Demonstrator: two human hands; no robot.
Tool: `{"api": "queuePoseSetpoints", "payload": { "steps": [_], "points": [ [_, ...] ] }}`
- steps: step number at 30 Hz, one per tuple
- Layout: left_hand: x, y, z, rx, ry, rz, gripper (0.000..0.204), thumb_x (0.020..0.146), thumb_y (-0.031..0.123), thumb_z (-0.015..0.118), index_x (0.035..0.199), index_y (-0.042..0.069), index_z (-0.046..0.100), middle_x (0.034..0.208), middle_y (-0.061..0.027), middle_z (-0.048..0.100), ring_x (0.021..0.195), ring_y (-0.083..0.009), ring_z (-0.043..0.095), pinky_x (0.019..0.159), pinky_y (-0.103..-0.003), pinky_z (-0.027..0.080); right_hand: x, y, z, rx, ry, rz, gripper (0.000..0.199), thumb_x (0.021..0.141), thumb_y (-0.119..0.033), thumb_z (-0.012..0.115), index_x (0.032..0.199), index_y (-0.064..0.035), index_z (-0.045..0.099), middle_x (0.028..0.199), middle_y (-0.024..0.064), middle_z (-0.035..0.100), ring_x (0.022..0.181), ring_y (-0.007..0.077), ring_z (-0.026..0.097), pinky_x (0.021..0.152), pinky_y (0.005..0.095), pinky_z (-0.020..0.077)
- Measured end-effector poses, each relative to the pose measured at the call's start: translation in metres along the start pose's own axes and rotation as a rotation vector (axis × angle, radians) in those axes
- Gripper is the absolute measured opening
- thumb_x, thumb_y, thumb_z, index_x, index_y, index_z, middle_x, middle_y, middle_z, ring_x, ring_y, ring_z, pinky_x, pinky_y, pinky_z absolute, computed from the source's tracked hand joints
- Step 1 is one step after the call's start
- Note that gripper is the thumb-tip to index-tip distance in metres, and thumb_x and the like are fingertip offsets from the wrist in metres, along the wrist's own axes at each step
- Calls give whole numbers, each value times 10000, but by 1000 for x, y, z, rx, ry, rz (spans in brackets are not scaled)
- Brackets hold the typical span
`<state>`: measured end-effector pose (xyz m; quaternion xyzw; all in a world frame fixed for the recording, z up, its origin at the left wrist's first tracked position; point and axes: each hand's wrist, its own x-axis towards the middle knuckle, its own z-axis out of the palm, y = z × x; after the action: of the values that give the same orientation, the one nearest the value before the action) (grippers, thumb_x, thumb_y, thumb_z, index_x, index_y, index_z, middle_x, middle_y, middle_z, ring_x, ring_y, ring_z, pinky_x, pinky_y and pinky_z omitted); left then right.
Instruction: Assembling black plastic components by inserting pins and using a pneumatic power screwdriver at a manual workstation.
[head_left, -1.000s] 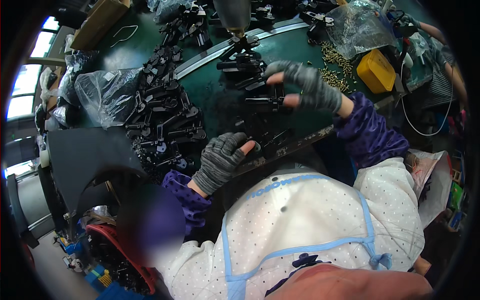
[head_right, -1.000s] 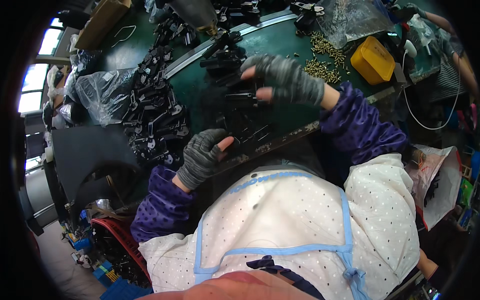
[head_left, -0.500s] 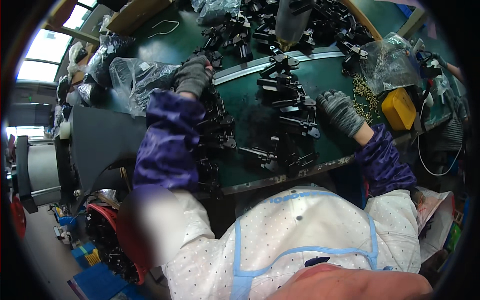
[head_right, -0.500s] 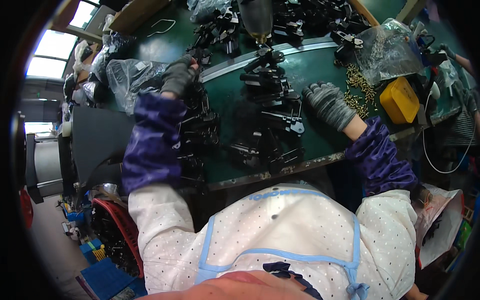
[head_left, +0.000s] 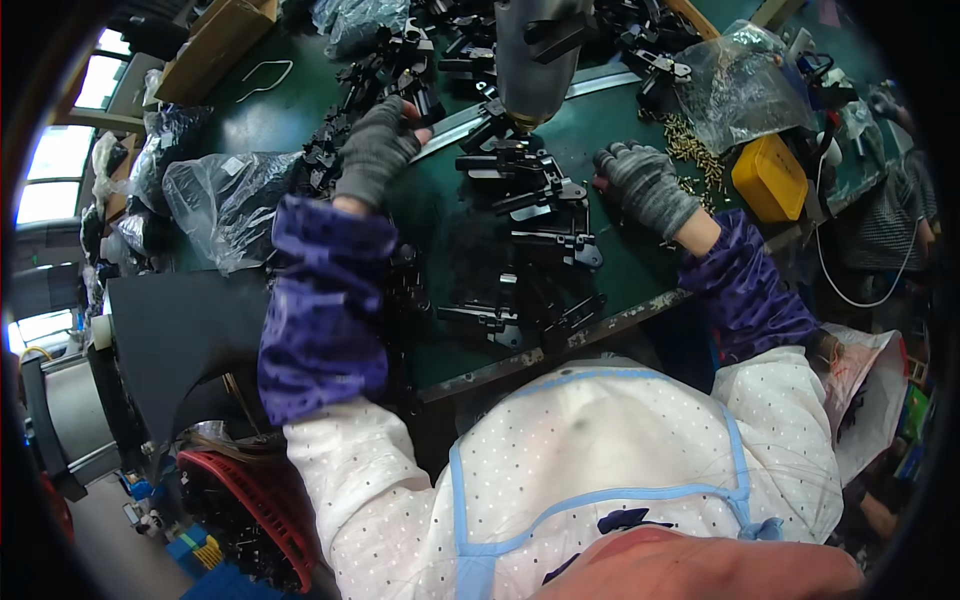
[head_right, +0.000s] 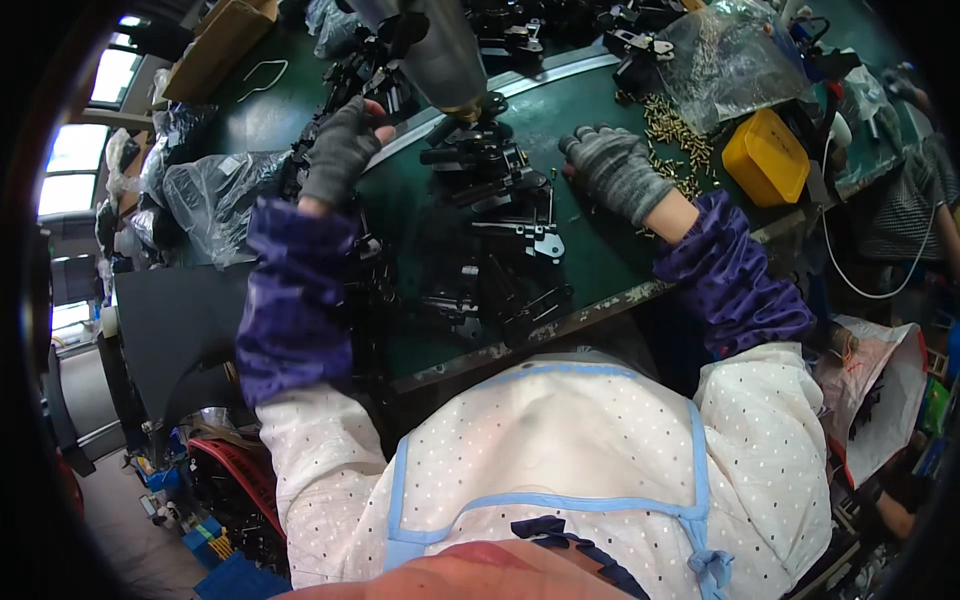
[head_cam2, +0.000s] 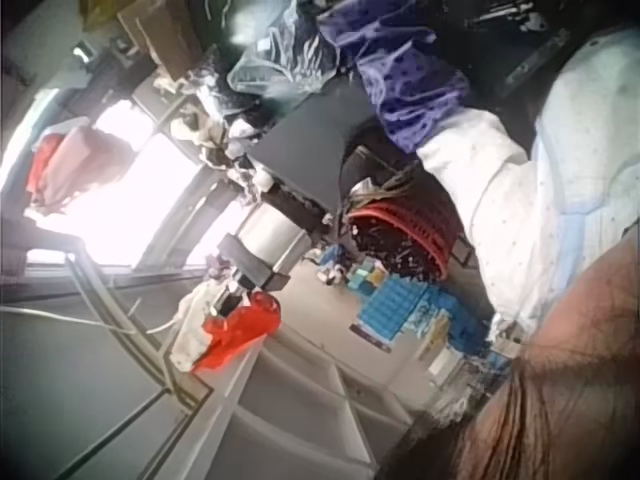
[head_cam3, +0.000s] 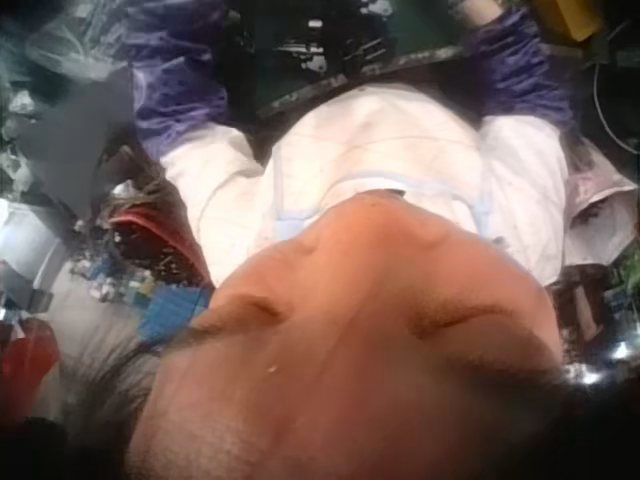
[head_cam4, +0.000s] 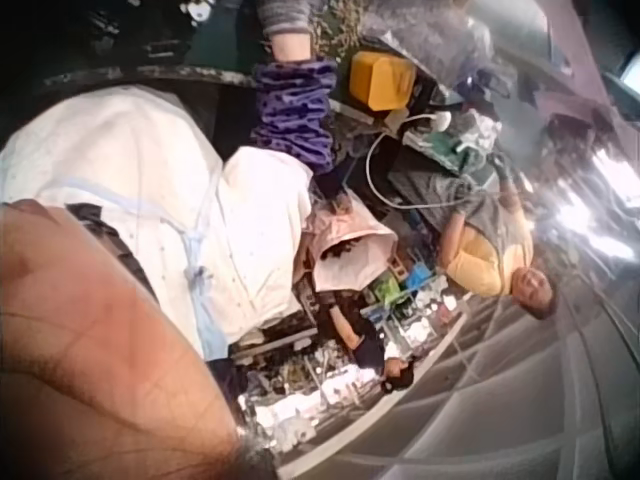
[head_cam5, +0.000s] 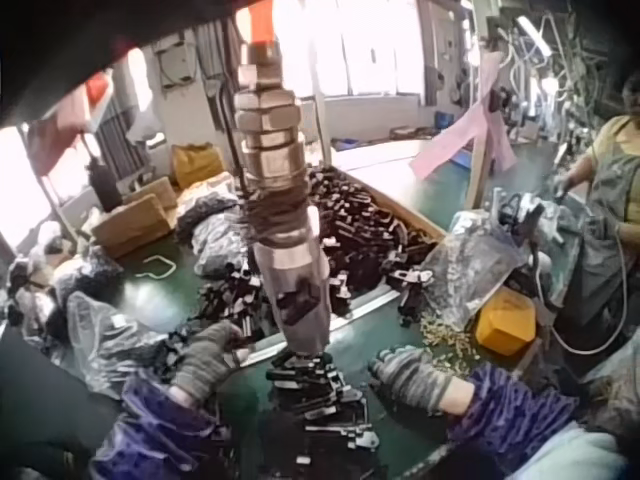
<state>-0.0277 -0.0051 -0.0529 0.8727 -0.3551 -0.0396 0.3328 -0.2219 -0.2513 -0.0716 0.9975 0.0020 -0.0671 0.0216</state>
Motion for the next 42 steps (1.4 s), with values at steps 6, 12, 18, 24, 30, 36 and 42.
{"api": "queuePoseSetpoints", "payload": {
  "steps": [6, 12, 18, 24, 30, 36, 42],
  "points": [
    [-78, 102, 43, -109, 67, 327, 173, 700, 37, 608, 865, 47, 556, 781, -102, 583, 693, -208, 584, 619, -288, 456, 3, -1, 7, 54, 7, -21, 244, 784, -249, 487, 968, -95, 528, 889, 105, 567, 855, 268, 549, 702, 380, 454],
    [-79, 105, 82, -144, 248, 364, 134, 728, 51, 591, 858, 52, 559, 793, -119, 584, 717, -262, 584, 624, -308, 459, 7, -7, 2, 126, 37, -18, 181, 766, -191, 492, 901, -77, 535, 789, 134, 581, 762, 274, 574, 665, 362, 455],
    [-73, 92, 86, -232, 247, 96, 105, 747, 98, 582, 846, 72, 558, 753, -108, 580, 677, -265, 583, 578, -326, 453, -3, -21, -12, 867, 368, -46, 116, 796, -154, 547, 853, -53, 541, 744, 91, 564, 698, 198, 565, 618, 306, 440],
    [-79, 87, 95, -229, 305, 300, 95, 783, 41, 532, 871, 74, 548, 722, -82, 571, 656, -228, 578, 587, -274, 458, -1, -37, 6, 599, 667, -479, 155, 695, -165, 589, 820, -88, 542, 700, 106, 529, 666, 281, 538, 570, 360, 427],
    [-78, 96, 100, -89, 248, 516, 82, 785, 32, 540, 867, 30, 547, 852, -125, 589, 776, -252, 584, 693, -304, 463, -12, -22, 11, 798, 509, -198, 171, 730, -231, 552, 808, -79, 538, 715, 107, 549, 691, 283, 551, 595, 355, 429],
    [-79, 96, 109, -108, 250, 482, 121, 749, -17, 563, 866, 11, 543, 906, -127, 587, 830, -234, 579, 744, -302, 453, -9, -21, 6, 1139, 331, -34, 164, 727, -211, 546, 807, -69, 566, 736, 112, 579, 726, 245, 574, 640, 320, 435],
    [-80, 88, 108, -363, 200, 357, 141, 695, -17, 616, 825, 21, 579, 829, -80, 578, 780, -196, 565, 741, -277, 434, -1, -25, 9, 1126, 239, -8, 176, 705, -216, 568, 800, -68, 580, 739, 94, 584, 723, 229, 576, 638, 313, 437]
  ]
}}
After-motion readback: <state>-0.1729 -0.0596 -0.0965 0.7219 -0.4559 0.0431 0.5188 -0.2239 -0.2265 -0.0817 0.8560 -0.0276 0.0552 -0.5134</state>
